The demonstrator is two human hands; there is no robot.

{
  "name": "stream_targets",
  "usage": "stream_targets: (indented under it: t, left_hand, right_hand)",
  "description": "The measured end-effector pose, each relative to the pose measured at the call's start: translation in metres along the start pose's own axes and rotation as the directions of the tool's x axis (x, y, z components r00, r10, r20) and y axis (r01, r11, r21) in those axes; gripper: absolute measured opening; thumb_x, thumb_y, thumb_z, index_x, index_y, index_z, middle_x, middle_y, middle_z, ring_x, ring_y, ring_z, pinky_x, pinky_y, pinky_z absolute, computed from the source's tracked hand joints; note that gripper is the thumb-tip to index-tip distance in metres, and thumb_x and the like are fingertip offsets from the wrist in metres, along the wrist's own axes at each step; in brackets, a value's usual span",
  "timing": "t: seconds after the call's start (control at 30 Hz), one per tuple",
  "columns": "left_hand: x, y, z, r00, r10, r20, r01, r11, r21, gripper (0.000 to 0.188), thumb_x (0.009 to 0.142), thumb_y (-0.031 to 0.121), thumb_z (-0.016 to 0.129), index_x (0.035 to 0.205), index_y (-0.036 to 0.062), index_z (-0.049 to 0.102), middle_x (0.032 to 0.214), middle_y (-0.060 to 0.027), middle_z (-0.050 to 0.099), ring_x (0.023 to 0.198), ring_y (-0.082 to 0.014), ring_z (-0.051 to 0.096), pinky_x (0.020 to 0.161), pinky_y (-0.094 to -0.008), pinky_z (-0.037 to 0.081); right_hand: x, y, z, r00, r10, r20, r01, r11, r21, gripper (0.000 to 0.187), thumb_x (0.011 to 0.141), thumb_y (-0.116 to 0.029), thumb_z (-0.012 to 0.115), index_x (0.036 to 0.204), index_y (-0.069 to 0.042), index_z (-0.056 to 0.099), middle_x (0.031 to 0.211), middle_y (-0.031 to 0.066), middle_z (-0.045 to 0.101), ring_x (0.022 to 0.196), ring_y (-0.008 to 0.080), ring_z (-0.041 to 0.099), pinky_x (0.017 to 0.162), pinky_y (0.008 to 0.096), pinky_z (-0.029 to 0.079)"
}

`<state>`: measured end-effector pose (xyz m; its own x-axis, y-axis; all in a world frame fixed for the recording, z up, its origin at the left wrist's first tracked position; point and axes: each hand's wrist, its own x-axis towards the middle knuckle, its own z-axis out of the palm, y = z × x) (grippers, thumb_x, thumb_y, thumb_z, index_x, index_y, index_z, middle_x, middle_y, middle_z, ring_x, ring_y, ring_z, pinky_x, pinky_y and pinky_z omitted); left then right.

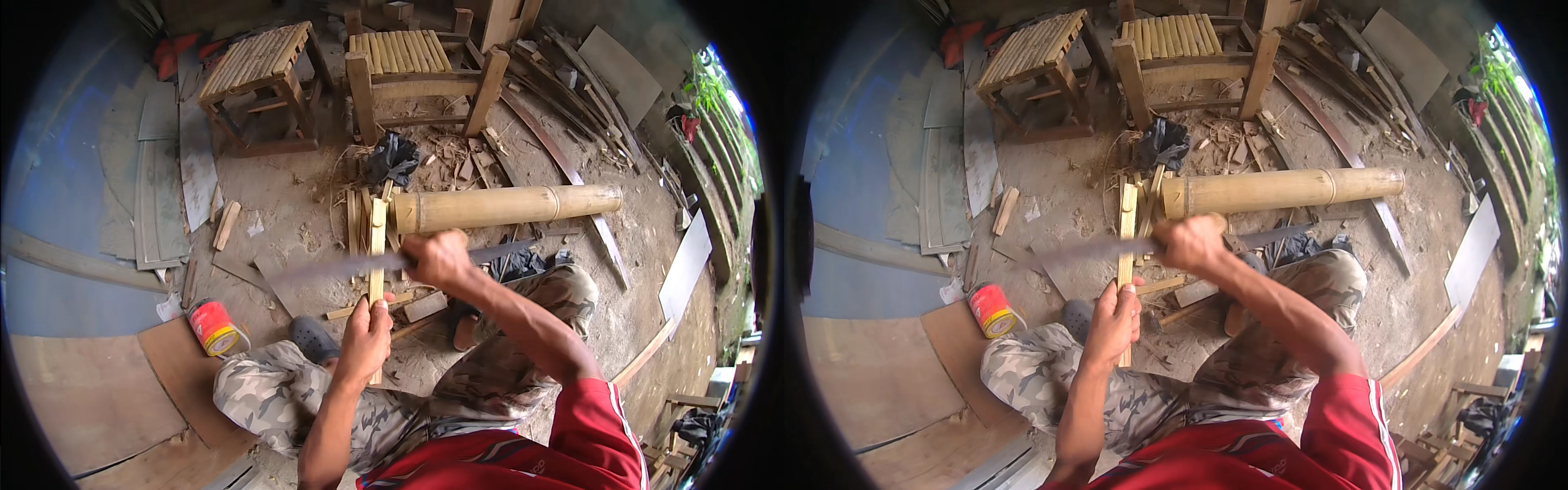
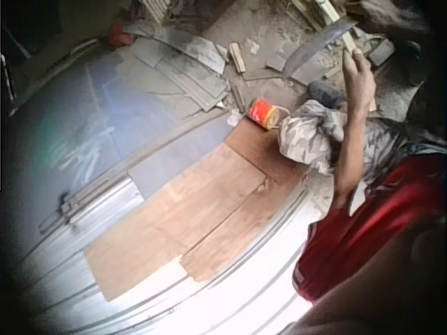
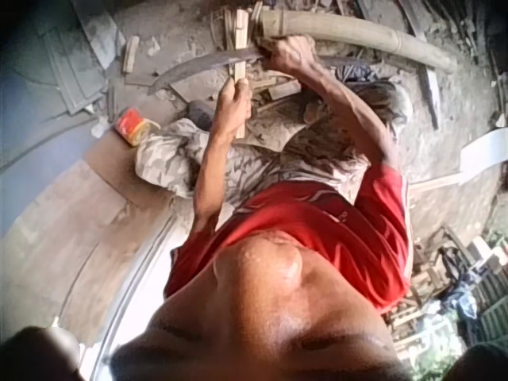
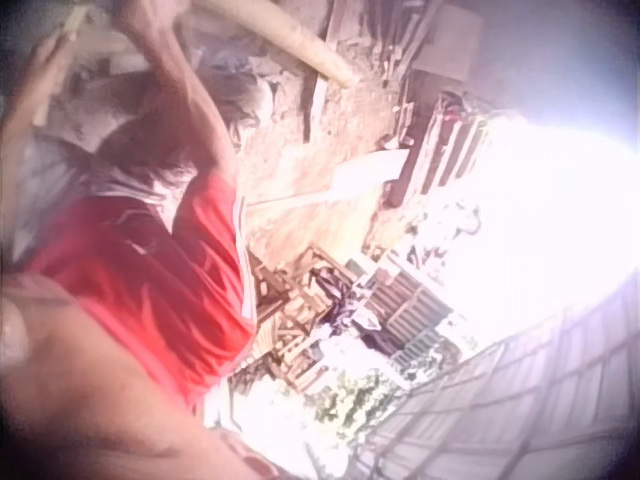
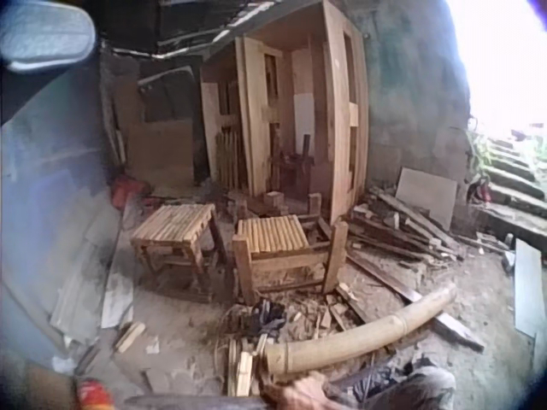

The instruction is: The person sits on the floor and uses a machete to shave and shape a thin bamboo strip. They repeatedly strike the strip to remove material, then briefly insert it into a bamboo chair frame to check fit before continuing to shape it.

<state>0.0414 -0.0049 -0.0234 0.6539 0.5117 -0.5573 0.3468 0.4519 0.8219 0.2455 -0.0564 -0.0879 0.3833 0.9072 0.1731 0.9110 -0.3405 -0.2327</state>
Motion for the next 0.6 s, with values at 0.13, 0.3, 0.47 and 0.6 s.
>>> stream_targets:
  t: [0.13,0.3,0.47,0.6]
  left_hand:
    - [0.001,0.003,-0.005,0.999,-0.008,0.036,0.007,1.0,0.008,0.026,0.108,0.023,0.039,0.121,0.0044,0.052,0.069,0.0057,0.04,0.047,-0.0012,0.031,0.041,-0.0195,0.029]
    - [-0.01,-0.002,-0.003,0.999,-0.03,0.01,0.03,0.999,0.041,0.027,0.108,0.025,0.04,0.122,0.0053,0.052,0.07,0.0062,0.04,0.048,-0.0009,0.031,0.042,-0.0197,0.029]
    - [-0.006,-0.001,-0.004,1.0,-0.014,0.024,0.013,0.999,0.037,0.027,0.108,0.022,0.039,0.122,0.0029,0.052,0.07,0.0063,0.039,0.049,-0.0009,0.031,0.042,-0.0193,0.03]
    - [-0.006,-0.004,-0.016,0.999,0.017,0.049,-0.017,1.0,-0.012,0.026,0.107,0.024,0.042,0.121,0.0054,0.053,0.069,0.006,0.041,0.049,-0.0013,0.034,0.041,-0.0197,0.033]
  right_hand:
    - [0.012,0.048,0.01,0.986,0.074,-0.148,-0.062,0.995,0.079,0.025,0.087,-0.038,0.066,0.073,-0.018,0.067,0.055,-0.0002,0.06,0.042,0.0173,0.052,0.043,0.0418,0.045]
    - [0.009,0.021,-0.007,0.954,0.102,0.283,-0.098,0.995,-0.03,0.023,0.097,-0.038,0.057,0.084,-0.023,0.068,0.056,-0.0016,0.057,0.039,0.012,0.043,0.038,0.0376,0.039]
    - [-0.005,0.016,-0.002,0.984,-0.143,-0.11,0.152,0.985,0.083,0.02,0.093,-0.034,0.059,0.08,-0.021,0.066,0.057,-0.0017,0.06,0.045,0.0156,0.049,0.05,0.0432,0.043]
    - [0.024,0.09,0.003,0.849,0.478,0.224,-0.471,0.878,-0.09,0.02,0.091,-0.026,0.058,0.078,-0.014,0.068,0.055,0.0005,0.057,0.041,0.0111,0.042,0.037,0.0329,0.04]
